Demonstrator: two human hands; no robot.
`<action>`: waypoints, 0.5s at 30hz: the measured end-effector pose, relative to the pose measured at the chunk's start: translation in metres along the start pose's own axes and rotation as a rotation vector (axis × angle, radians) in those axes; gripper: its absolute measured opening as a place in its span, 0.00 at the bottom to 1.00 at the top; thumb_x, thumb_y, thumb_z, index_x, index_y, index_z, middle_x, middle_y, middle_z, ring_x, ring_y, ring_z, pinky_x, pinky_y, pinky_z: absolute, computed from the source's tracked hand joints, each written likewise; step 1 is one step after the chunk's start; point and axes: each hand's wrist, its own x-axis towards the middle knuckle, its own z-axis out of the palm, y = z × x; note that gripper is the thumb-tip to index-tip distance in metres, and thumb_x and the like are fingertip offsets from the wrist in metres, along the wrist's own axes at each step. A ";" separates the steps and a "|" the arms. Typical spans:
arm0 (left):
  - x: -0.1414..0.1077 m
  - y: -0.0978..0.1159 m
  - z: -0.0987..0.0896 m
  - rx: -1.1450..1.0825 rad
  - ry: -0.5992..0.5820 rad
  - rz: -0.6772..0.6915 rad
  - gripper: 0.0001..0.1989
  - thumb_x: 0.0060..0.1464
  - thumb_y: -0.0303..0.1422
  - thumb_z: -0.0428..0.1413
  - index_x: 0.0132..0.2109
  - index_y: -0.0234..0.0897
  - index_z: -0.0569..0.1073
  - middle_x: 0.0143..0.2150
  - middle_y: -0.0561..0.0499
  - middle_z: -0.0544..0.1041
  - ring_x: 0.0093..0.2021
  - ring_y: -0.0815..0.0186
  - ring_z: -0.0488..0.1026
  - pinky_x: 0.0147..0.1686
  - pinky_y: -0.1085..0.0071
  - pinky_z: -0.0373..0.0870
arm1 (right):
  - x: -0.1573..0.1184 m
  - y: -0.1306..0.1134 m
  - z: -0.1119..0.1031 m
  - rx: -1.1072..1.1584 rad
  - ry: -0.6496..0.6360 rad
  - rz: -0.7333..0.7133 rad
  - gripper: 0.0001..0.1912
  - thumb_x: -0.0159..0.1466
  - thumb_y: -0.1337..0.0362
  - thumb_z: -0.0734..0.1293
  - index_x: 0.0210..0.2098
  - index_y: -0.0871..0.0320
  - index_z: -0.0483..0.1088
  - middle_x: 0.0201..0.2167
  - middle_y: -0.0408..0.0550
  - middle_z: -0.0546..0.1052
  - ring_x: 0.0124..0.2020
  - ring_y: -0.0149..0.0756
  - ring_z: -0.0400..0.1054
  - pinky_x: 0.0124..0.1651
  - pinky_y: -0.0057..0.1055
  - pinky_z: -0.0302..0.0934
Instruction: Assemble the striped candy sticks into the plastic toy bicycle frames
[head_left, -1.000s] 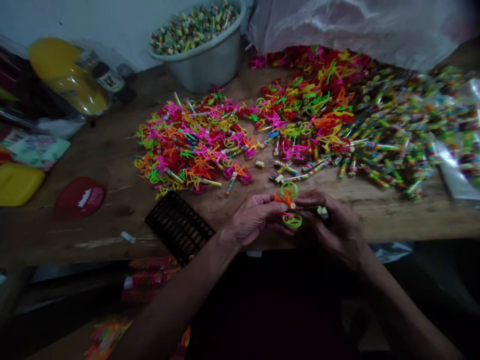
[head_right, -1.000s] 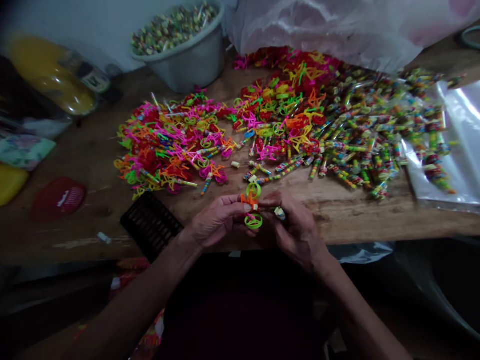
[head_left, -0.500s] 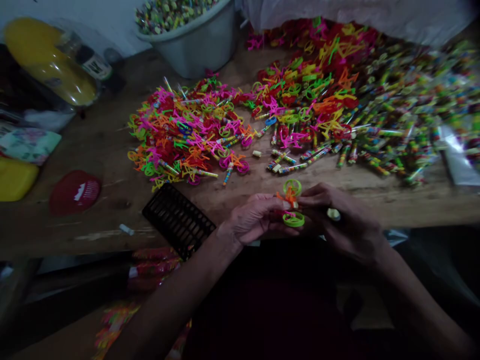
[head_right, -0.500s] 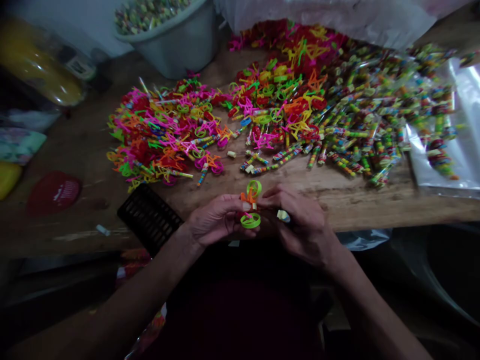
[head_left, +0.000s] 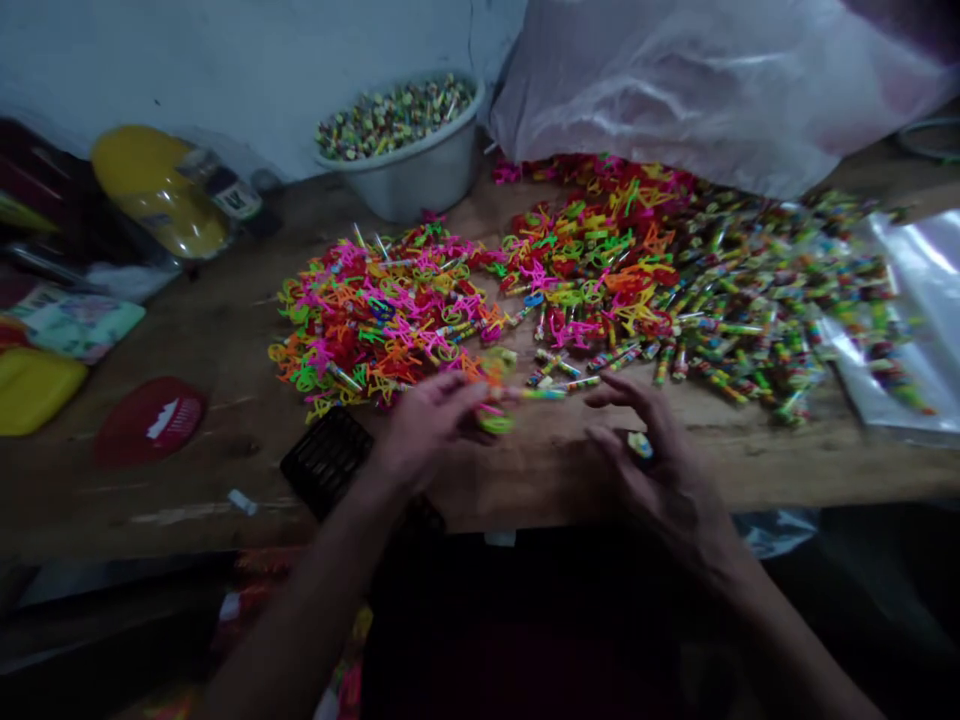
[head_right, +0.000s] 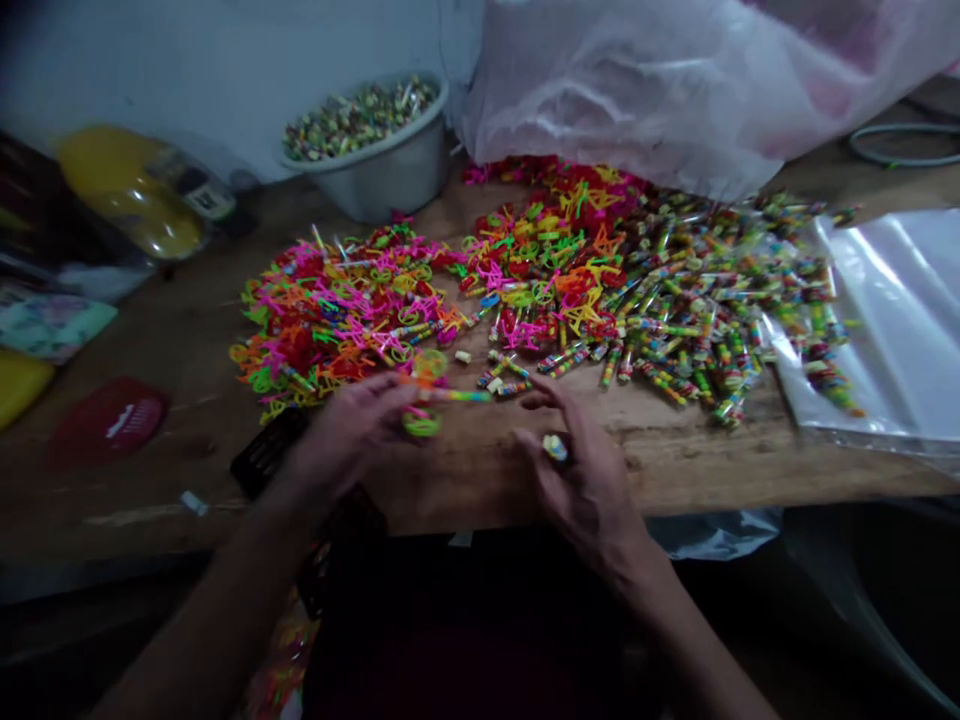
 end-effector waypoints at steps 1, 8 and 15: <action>0.002 0.012 -0.018 0.097 0.122 0.104 0.10 0.48 0.36 0.59 0.37 0.34 0.72 0.31 0.51 0.76 0.25 0.71 0.71 0.28 0.73 0.72 | -0.001 0.003 -0.001 -0.020 0.045 0.058 0.18 0.62 0.65 0.62 0.52 0.56 0.64 0.43 0.50 0.73 0.41 0.37 0.69 0.41 0.32 0.63; 0.021 0.054 -0.082 1.269 0.838 0.689 0.22 0.52 0.33 0.54 0.55 0.36 0.66 0.55 0.43 0.68 0.56 0.50 0.63 0.55 0.54 0.59 | -0.001 0.019 0.007 -0.144 0.007 0.036 0.09 0.63 0.64 0.60 0.42 0.56 0.69 0.35 0.48 0.74 0.34 0.36 0.69 0.37 0.31 0.63; 0.067 0.054 -0.031 1.497 0.863 0.827 0.16 0.55 0.31 0.49 0.49 0.36 0.72 0.58 0.42 0.66 0.59 0.48 0.57 0.56 0.49 0.52 | 0.032 0.025 0.023 -0.519 -0.205 -0.225 0.22 0.59 0.76 0.58 0.52 0.57 0.64 0.49 0.55 0.68 0.45 0.44 0.66 0.41 0.38 0.65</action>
